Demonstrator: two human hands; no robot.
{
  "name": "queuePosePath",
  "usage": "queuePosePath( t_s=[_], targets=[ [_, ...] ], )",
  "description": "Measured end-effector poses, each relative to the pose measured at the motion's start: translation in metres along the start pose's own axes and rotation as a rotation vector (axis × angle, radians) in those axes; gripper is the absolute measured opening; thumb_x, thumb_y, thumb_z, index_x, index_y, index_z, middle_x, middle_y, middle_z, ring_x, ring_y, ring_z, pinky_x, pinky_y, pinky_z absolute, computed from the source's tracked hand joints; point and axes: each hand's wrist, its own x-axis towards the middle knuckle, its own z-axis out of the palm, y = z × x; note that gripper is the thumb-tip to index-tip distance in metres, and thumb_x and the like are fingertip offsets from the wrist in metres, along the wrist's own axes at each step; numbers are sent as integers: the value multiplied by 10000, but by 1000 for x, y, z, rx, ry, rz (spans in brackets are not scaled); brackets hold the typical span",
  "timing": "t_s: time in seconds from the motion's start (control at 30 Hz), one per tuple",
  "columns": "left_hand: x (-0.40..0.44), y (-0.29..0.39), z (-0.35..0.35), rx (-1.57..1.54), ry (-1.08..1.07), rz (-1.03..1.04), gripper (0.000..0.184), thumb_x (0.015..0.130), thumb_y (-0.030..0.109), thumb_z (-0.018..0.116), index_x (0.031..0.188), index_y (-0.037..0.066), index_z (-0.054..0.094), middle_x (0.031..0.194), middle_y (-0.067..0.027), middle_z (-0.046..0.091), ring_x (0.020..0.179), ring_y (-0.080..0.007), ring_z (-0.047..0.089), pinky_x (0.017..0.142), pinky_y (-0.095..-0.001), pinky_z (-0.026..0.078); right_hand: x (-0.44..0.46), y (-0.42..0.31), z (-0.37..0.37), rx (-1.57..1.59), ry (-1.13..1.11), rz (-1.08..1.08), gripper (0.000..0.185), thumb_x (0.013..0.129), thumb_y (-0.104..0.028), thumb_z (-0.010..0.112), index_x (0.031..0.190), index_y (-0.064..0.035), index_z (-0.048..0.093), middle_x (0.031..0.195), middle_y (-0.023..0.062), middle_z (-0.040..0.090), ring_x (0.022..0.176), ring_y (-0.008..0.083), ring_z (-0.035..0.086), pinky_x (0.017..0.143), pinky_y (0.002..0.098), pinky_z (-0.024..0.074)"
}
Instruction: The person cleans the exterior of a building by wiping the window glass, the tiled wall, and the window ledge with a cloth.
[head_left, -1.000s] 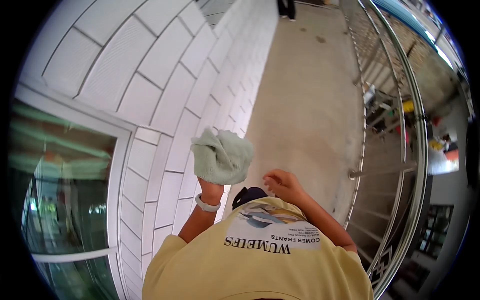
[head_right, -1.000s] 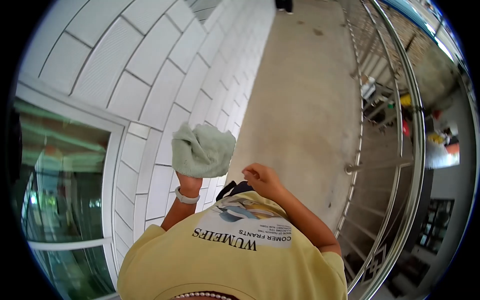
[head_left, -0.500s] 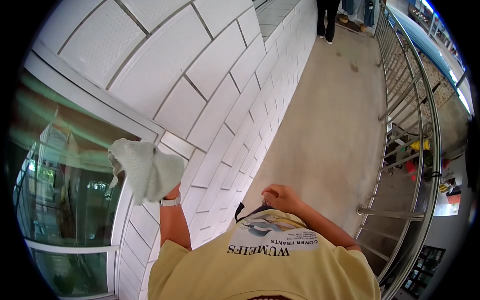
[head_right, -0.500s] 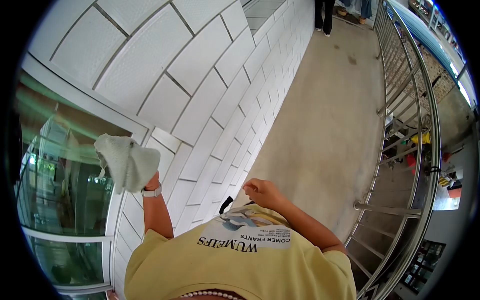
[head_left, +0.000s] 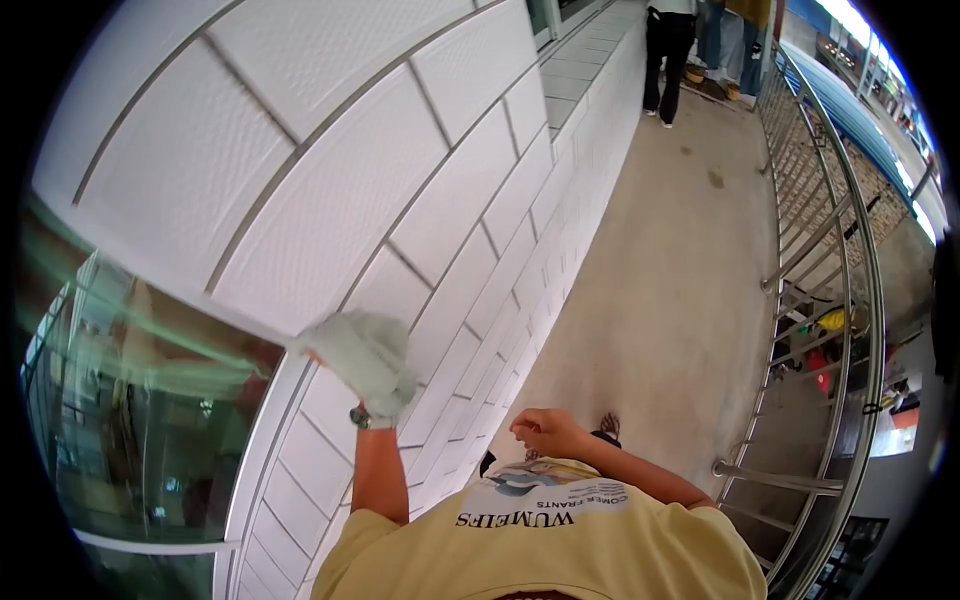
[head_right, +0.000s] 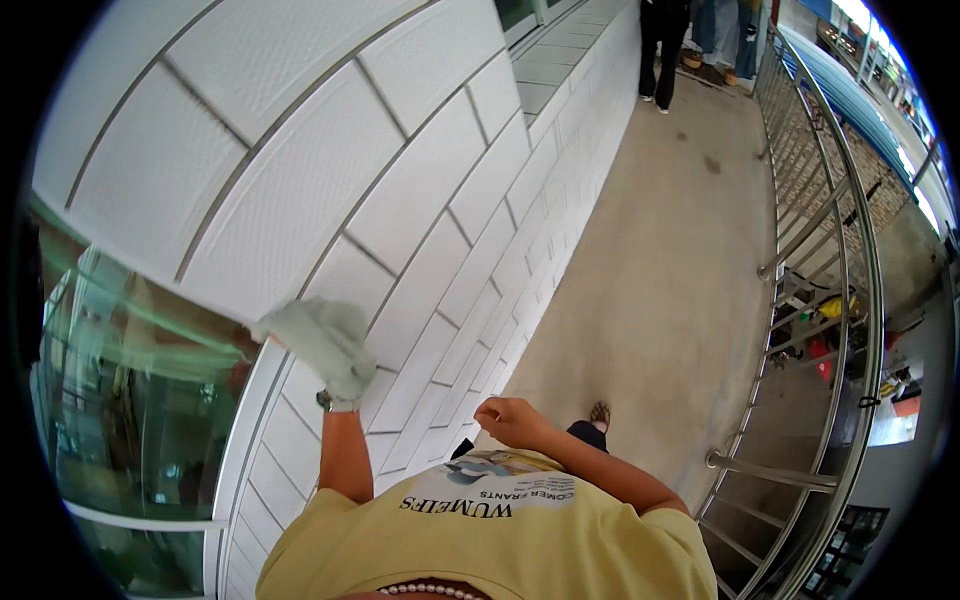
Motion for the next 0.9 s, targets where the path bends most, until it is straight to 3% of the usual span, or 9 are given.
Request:
queuePosePath(
  t_s=[0.07,0.13,0.17,0.27,0.37,0.43,0.6,0.63,0.9],
  targets=[
    [32,-69,9,-810,-122,289,155,890,215,544,908,75,610,909,-111,568,887,-238,549,943,-420,404,8,1,-20,43,33,-1,288,906,-257,563,1022,-2,631,905,138,685,775,225,655,714,334,515],
    [63,-112,20,-1098,-222,317,190,839,174,585,701,70,665,752,-142,584,765,-257,577,888,-433,448,15,-1,-44,-75,4,-57,277,906,-252,553,1007,-7,634,922,142,684,779,249,654,721,346,514],
    [68,-111,28,-1349,-288,91,169,846,194,576,755,64,636,805,-142,563,810,-257,556,907,-424,425,22,8,-55,-104,32,-139,300,932,-278,554,1008,1,631,832,105,673,728,167,656,652,302,515],
    [78,-75,44,-2008,-35,-740,211,867,252,549,915,46,549,967,-140,499,944,-255,491,965,-397,358,29,0,-98,-103,37,-153,289,928,-267,554,1015,-3,632,851,111,679,745,172,657,673,304,514],
    [93,-58,56,-1991,174,-967,343,889,310,523,1075,28,462,1128,-139,436,1077,-253,426,1023,-370,291,40,-2,-131,-122,36,-163,275,923,-253,548,1022,-11,633,856,112,680,771,188,658,697,310,514],
    [100,-52,60,-1918,240,-1030,446,903,349,505,1182,16,404,1235,-138,393,1166,-252,383,1061,-353,246,41,-8,-155,-108,1,-148,270,905,-255,538,990,-14,627,935,150,675,868,274,639,758,363,502],
    [122,-34,47,-1701,345,-1090,716,939,446,460,1450,-14,259,1504,-135,287,1389,-249,274,1158,-308,134,42,8,-199,-99,70,-149,252,886,-253,549,950,-23,632,914,150,673,854,292,639,745,378,500],
    [136,-30,34,-1337,335,-1072,864,874,548,513,1455,-28,234,1514,-149,263,1398,-286,254,1154,-342,171,38,15,-207,-126,88,-177,243,878,-247,552,936,-26,634,904,151,672,846,300,638,741,386,499],
    [182,-25,-86,-1852,505,-1076,860,878,542,513,1454,-31,231,1512,-159,260,1398,-294,252,1153,-348,175,4,44,-276,-120,393,-173,210,860,-214,556,904,-27,642,856,151,674,804,317,640,711,392,498]
  ],
)
